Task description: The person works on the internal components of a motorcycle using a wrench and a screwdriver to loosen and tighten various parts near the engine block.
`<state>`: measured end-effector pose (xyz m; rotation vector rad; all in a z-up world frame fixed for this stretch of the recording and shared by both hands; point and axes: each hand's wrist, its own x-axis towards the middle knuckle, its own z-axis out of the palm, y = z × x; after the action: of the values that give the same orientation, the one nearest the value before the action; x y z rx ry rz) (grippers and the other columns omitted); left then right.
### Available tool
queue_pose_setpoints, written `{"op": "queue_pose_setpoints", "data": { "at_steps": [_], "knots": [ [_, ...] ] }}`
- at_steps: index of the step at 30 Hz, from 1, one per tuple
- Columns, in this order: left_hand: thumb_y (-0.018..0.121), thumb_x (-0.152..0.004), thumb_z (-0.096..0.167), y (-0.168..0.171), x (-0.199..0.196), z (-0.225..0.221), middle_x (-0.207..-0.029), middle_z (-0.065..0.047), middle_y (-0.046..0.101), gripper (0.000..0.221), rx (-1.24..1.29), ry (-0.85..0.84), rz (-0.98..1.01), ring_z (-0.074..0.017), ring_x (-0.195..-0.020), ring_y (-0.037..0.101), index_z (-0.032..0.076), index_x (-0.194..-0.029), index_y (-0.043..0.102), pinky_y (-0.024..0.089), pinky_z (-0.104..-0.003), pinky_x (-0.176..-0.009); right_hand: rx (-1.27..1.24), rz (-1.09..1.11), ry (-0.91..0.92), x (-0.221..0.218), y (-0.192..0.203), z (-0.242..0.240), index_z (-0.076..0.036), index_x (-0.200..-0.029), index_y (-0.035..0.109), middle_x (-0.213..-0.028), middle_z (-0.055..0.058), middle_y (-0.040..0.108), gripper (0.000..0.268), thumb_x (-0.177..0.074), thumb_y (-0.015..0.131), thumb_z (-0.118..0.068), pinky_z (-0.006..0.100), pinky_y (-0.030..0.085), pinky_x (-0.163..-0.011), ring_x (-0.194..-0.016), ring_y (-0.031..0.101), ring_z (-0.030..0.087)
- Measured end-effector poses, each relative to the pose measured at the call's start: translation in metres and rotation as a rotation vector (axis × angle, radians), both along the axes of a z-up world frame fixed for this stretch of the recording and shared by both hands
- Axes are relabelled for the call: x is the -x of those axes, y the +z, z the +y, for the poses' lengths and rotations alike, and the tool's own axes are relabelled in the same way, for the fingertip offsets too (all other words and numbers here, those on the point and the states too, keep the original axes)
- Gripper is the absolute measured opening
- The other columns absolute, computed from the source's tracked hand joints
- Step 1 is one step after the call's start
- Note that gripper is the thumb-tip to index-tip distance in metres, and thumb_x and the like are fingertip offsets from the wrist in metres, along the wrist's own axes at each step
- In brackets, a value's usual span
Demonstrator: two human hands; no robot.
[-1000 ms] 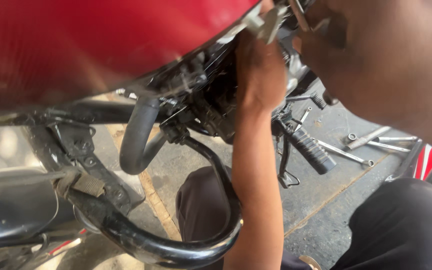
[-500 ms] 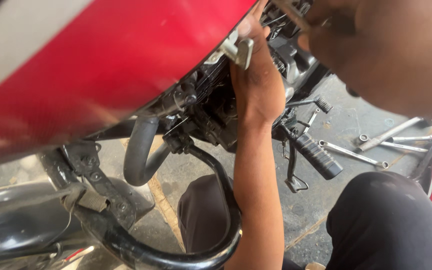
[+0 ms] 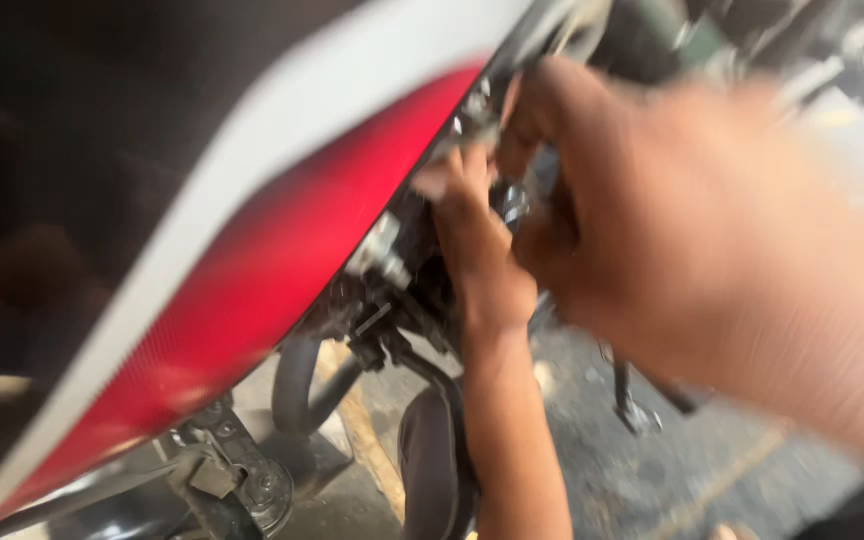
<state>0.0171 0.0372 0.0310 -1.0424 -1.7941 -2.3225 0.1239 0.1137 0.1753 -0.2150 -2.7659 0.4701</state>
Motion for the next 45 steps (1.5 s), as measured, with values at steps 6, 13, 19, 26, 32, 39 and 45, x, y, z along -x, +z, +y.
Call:
{"op": "queue_pose_setpoints", "data": {
  "at_steps": [6, 13, 19, 26, 32, 39, 45],
  "knots": [
    [0.028, -0.106, 0.072, 0.014, 0.001, 0.042, -0.154, -0.022, 0.050, 0.088, 0.010, -0.106, -0.041, -0.0314, -0.146, 0.046, -0.004, -0.148, 0.041, 0.035, -0.047, -0.123, 0.609, 0.277, 0.401, -0.042, -0.014, 0.049, -0.013, -0.099, 0.068, -0.086, 0.009, 0.064, 0.021, -0.089, 0.077, -0.030, 0.044, 0.053, -0.072, -0.084, 0.069, 0.029],
    [0.035, -0.108, 0.063, 0.025, -0.004, 0.049, -0.156, -0.020, 0.050, 0.077, -0.121, -0.100, -0.219, -0.0310, -0.147, 0.047, 0.000, -0.151, 0.042, 0.037, -0.046, -0.116, 0.668, 0.289, 0.411, -0.046, -0.052, 0.068, -0.010, -0.097, 0.070, -0.089, 0.011, 0.061, 0.016, -0.087, 0.072, -0.022, 0.042, 0.054, -0.060, -0.068, 0.067, 0.031],
    [0.038, -0.109, 0.063, 0.047, -0.018, 0.044, -0.160, -0.019, 0.047, 0.078, -0.047, -0.086, -0.237, -0.0300, -0.151, 0.043, 0.000, -0.155, 0.040, 0.035, -0.046, -0.122, 0.805, 0.267, 0.390, -0.050, -0.077, 0.083, -0.008, -0.105, 0.071, -0.088, 0.010, 0.060, 0.014, -0.091, 0.070, -0.010, 0.040, 0.051, -0.060, -0.066, 0.067, 0.026],
    [0.036, -0.106, 0.072, 0.034, -0.015, 0.041, -0.160, -0.017, 0.043, 0.089, -0.093, -0.143, -0.173, -0.0253, -0.150, 0.040, 0.001, -0.159, 0.034, 0.031, -0.042, -0.121, 0.825, 0.144, 0.526, -0.043, -0.069, 0.098, -0.008, -0.104, 0.073, -0.086, 0.009, 0.062, 0.013, -0.090, 0.071, -0.010, 0.037, 0.051, -0.058, -0.062, 0.065, 0.024],
    [0.027, -0.104, 0.078, 0.024, -0.016, 0.041, -0.160, -0.018, 0.045, 0.091, -0.011, -0.053, -0.155, -0.0271, -0.152, 0.041, 0.006, -0.159, 0.035, 0.035, -0.043, -0.120, 1.028, 0.038, 0.484, -0.049, -0.041, 0.092, -0.008, -0.102, 0.076, -0.084, 0.008, 0.066, 0.015, -0.089, 0.072, -0.013, 0.034, 0.052, -0.059, -0.065, 0.066, 0.023],
    [0.021, -0.101, 0.083, 0.004, 0.004, 0.044, -0.150, -0.022, 0.059, 0.097, -0.015, -0.082, -0.134, -0.0326, -0.140, 0.051, 0.007, -0.156, 0.043, 0.039, -0.040, -0.108, 1.176, 0.048, 0.531, -0.039, -0.037, 0.099, -0.005, -0.100, 0.074, -0.091, 0.007, 0.072, 0.015, -0.088, 0.070, -0.012, 0.033, 0.056, -0.064, -0.075, 0.073, 0.020],
    [0.022, -0.100, 0.086, -0.014, 0.021, 0.032, -0.149, -0.022, 0.059, 0.098, 0.005, -0.078, -0.137, -0.0333, -0.139, 0.052, 0.007, -0.153, 0.046, 0.041, -0.042, -0.107, 1.035, 0.011, 0.490, -0.028, -0.035, 0.089, -0.005, -0.100, 0.075, -0.086, 0.007, 0.068, 0.015, -0.088, 0.071, -0.014, 0.030, 0.051, -0.051, -0.058, 0.066, 0.016]
  ]
}}
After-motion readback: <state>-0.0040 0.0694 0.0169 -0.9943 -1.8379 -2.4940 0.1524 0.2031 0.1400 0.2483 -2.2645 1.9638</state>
